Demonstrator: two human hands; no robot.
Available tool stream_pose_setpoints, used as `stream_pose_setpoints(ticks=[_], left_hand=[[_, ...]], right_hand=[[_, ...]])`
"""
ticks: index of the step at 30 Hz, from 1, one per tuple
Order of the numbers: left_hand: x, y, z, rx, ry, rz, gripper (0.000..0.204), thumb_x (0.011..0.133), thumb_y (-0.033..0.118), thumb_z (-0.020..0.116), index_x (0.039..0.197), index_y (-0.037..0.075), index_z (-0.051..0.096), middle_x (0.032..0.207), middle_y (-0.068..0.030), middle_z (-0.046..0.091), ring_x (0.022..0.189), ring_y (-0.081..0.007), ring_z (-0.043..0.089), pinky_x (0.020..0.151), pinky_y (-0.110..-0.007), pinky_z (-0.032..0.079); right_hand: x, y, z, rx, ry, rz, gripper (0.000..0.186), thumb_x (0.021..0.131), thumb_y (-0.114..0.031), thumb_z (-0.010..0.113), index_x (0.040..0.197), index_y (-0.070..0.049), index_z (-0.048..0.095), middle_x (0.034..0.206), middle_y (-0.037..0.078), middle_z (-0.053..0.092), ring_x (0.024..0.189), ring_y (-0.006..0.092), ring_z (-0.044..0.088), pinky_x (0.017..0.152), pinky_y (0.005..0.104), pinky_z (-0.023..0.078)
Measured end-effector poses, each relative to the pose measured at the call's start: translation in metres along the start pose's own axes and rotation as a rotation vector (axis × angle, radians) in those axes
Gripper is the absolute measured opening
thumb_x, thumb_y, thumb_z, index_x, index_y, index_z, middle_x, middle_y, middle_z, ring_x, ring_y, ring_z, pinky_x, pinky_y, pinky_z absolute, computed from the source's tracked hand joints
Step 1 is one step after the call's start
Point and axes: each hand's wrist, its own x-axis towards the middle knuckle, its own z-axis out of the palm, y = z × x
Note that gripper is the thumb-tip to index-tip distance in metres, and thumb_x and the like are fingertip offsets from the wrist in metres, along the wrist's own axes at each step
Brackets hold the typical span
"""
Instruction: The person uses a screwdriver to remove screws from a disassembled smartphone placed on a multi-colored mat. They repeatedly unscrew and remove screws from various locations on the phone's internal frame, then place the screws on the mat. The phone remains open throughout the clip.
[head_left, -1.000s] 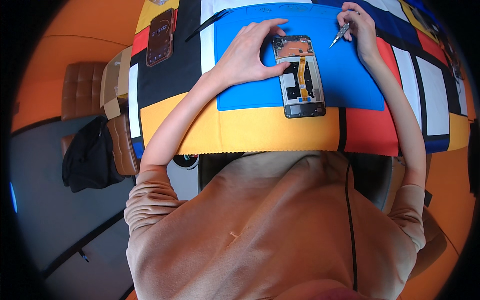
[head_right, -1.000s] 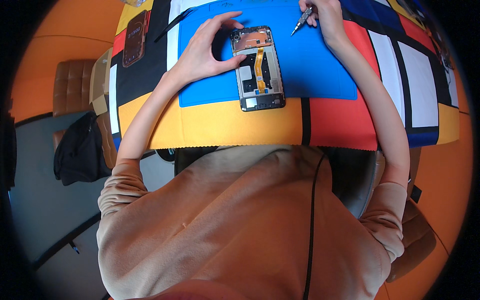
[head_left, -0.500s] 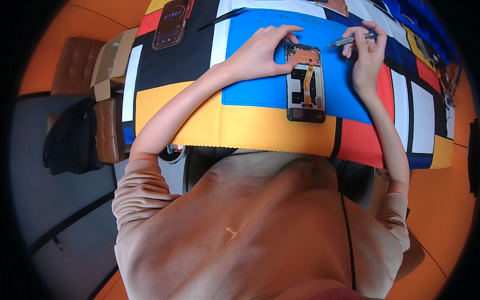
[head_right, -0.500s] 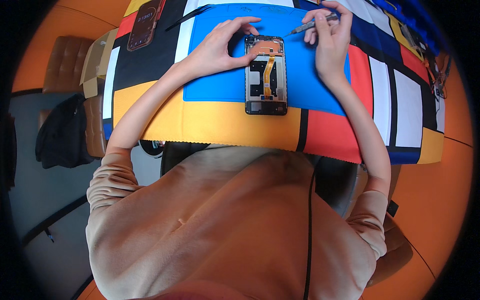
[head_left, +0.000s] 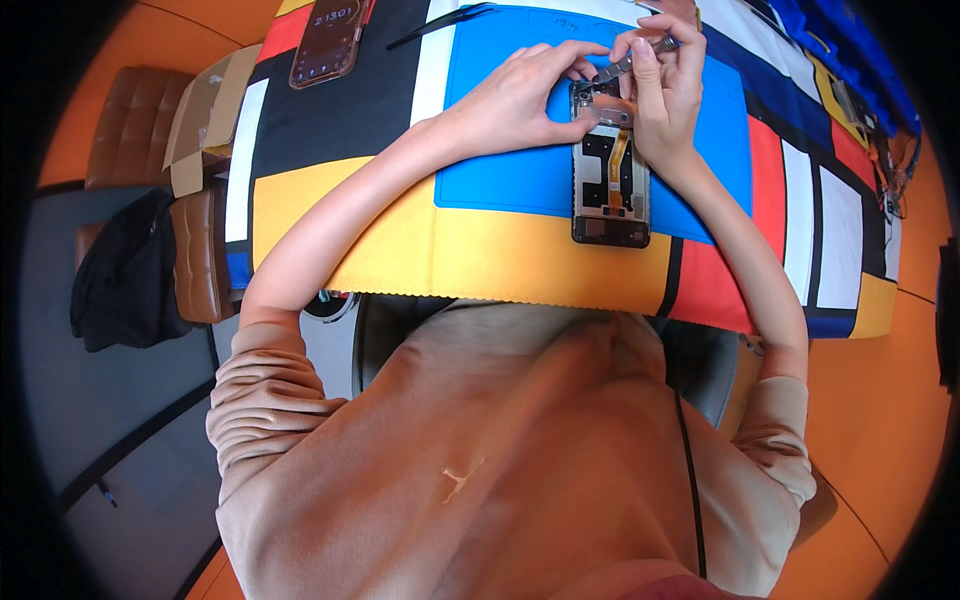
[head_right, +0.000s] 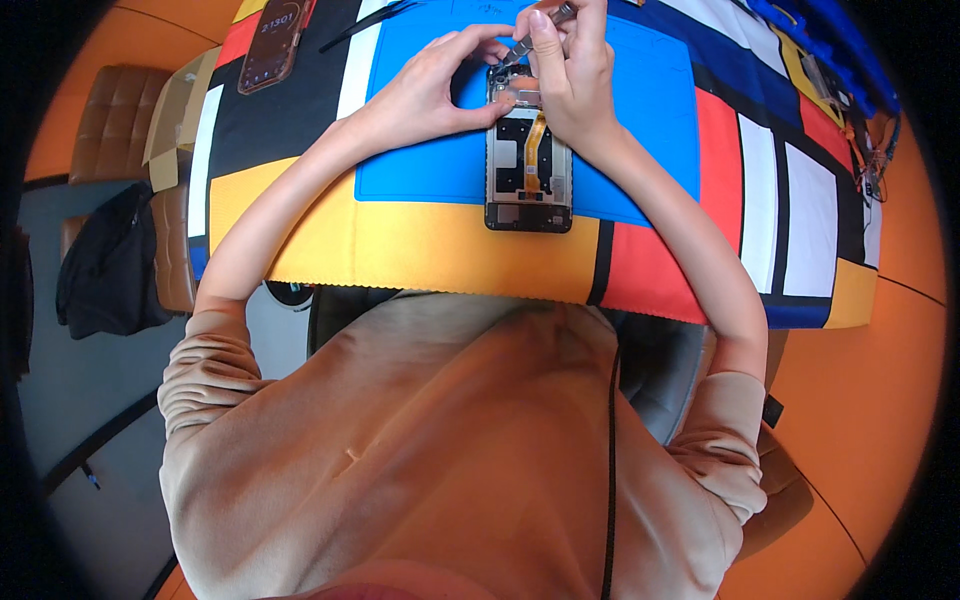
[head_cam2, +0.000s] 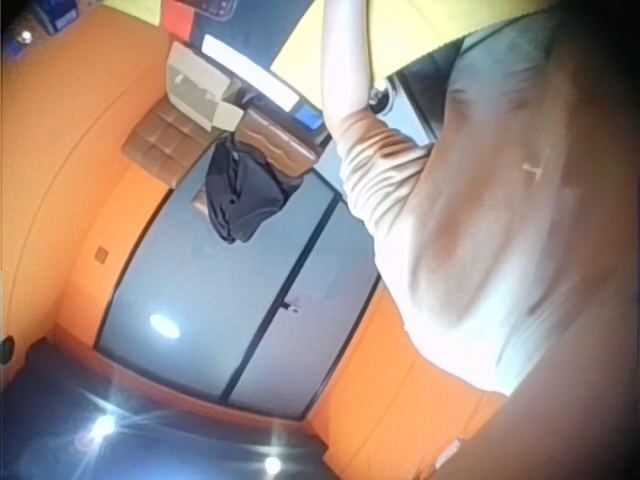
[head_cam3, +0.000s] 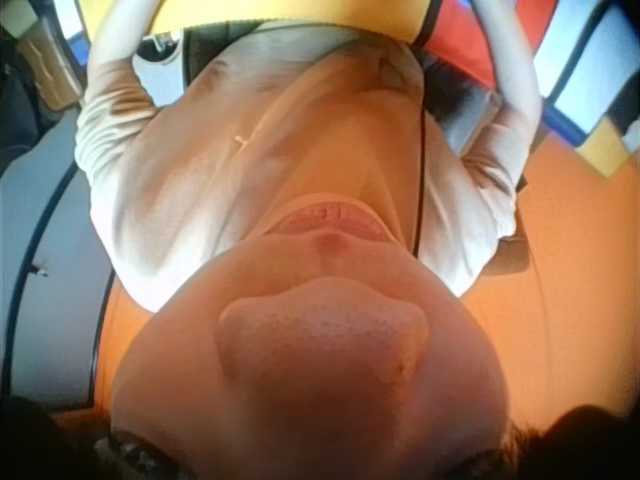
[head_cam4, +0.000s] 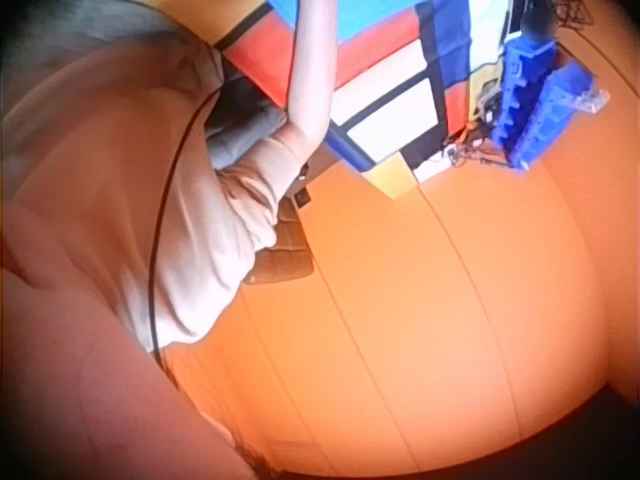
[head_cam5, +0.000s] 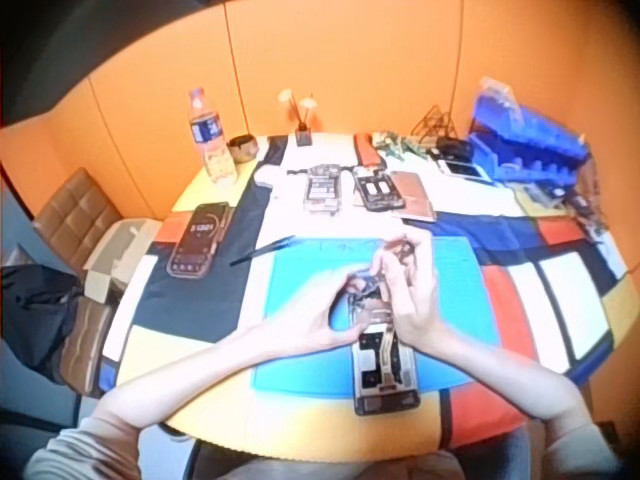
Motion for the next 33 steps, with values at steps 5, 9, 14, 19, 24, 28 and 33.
stream_pose_setpoints(ticks=[5, 9, 14, 19, 24, 28, 33], left_hand=[[-0.001, -0.005, 0.006, -0.022, 0.039, 0.024, 0.065, 0.085, 0.031, 0.081, 0.141, 0.012, 0.053, 0.119, -0.0117, 0.067, 0.116, -0.0253, 0.064, 0.104, -0.04, 0.049], [0.001, -0.01, 0.011, -0.003, 0.052, 0.055, 0.067, 0.083, 0.031, 0.08, 0.14, 0.008, 0.052, 0.115, -0.0116, 0.068, 0.113, -0.0245, 0.065, 0.105, -0.04, 0.044], [0.001, -0.014, 0.013, 0.001, 0.047, 0.065, 0.067, 0.084, 0.033, 0.08, 0.14, 0.009, 0.052, 0.115, -0.0115, 0.068, 0.113, -0.0249, 0.066, 0.107, -0.041, 0.044], [0.001, -0.015, 0.013, 0.007, 0.041, 0.058, 0.066, 0.086, 0.036, 0.079, 0.14, 0.01, 0.052, 0.116, -0.0115, 0.068, 0.114, -0.0248, 0.066, 0.108, -0.041, 0.043], [0.0, -0.014, 0.011, 0.007, 0.033, 0.057, 0.065, 0.087, 0.038, 0.078, 0.139, 0.01, 0.052, 0.114, -0.0123, 0.068, 0.111, -0.0255, 0.065, 0.106, -0.042, 0.044], [0.0, -0.014, 0.011, 0.034, 0.044, 0.051, 0.063, 0.086, 0.039, 0.079, 0.137, 0.009, 0.054, 0.112, -0.0136, 0.068, 0.108, -0.027, 0.065, 0.105, -0.042, 0.045], [0.001, -0.016, 0.012, 0.024, 0.051, 0.061, 0.062, 0.085, 0.037, 0.079, 0.135, 0.008, 0.055, 0.11, -0.0139, 0.068, 0.107, -0.0274, 0.066, 0.105, -0.042, 0.045]], right_hand=[[-0.009, -0.006, 0.008, -0.087, 0.048, 0.027, 0.018, 0.106, -0.008, 0.048, 0.123, -0.004, 0.046, 0.089, 0.008, 0.062, 0.066, 0.009, 0.056, 0.058, 0.0221, 0.046], [-0.011, -0.011, 0.012, -0.129, 0.02, 0.035, 0.021, 0.106, -0.004, 0.047, 0.127, -0.001, 0.044, 0.092, 0.007, 0.06, 0.081, 0.0091, 0.056, 0.072, 0.0231, 0.048], [-0.011, -0.009, 0.01, -0.11, 0.008, -0.013, 0.02, 0.106, -0.002, 0.047, 0.125, -0.001, 0.045, 0.091, 0.007, 0.059, 0.081, 0.0107, 0.058, 0.073, 0.0248, 0.05], [-0.012, -0.01, 0.01, -0.141, 0.007, -0.015, 0.019, 0.106, -0.002, 0.047, 0.124, 0.0, 0.046, 0.092, 0.008, 0.06, 0.082, 0.0109, 0.06, 0.073, 0.025, 0.05], [-0.008, -0.023, 0.012, -0.219, -0.033, 0.037, 0.014, 0.104, -0.002, 0.054, 0.117, 0.0, 0.05, 0.092, 0.009, 0.063, 0.076, 0.0122, 0.064, 0.068, 0.0267, 0.052], [-0.001, -0.037, 0.012, -0.521, -0.181, -0.05, 0.019, 0.093, 0.001, 0.066, 0.107, -0.003, 0.052, 0.093, 0.013, 0.062, 0.078, 0.0225, 0.065, 0.071, 0.0316, 0.052], [0.013, -0.04, 0.009, -0.557, -0.231, -0.299, 0.022, 0.088, 0.004, 0.065, 0.101, -0.005, 0.05, 0.105, 0.015, 0.06, 0.094, 0.0277, 0.059, 0.086, 0.0375, 0.048]])
